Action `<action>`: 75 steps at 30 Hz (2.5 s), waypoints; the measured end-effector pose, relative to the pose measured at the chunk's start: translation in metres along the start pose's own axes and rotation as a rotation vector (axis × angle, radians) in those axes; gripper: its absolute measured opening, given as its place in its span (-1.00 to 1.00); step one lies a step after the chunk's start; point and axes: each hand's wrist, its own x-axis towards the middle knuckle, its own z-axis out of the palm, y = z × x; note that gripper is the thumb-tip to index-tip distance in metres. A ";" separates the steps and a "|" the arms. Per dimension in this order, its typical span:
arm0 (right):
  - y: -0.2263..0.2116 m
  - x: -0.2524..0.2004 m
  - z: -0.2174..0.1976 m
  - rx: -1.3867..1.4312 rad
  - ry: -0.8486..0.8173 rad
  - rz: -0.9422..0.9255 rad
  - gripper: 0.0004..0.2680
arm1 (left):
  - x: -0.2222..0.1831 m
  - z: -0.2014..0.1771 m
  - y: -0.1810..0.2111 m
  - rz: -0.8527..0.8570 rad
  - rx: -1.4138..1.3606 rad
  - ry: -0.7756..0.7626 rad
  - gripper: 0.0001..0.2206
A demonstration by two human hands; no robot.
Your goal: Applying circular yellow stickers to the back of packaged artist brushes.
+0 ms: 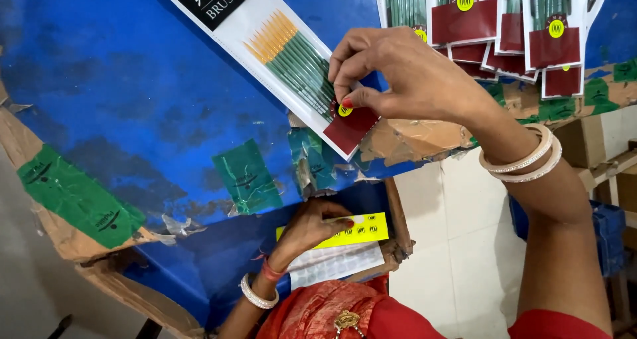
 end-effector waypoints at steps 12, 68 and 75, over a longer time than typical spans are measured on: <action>-0.006 0.000 0.003 0.002 0.026 0.010 -0.93 | -0.002 -0.001 0.006 -0.035 0.005 -0.016 -0.68; -0.027 -0.075 0.112 -0.456 0.677 -0.063 -0.65 | 0.026 -0.014 -0.066 0.147 0.029 0.040 -0.72; -0.028 -0.074 0.112 -0.418 0.715 -0.081 -0.69 | 0.035 -0.010 -0.069 0.130 0.007 0.064 -0.71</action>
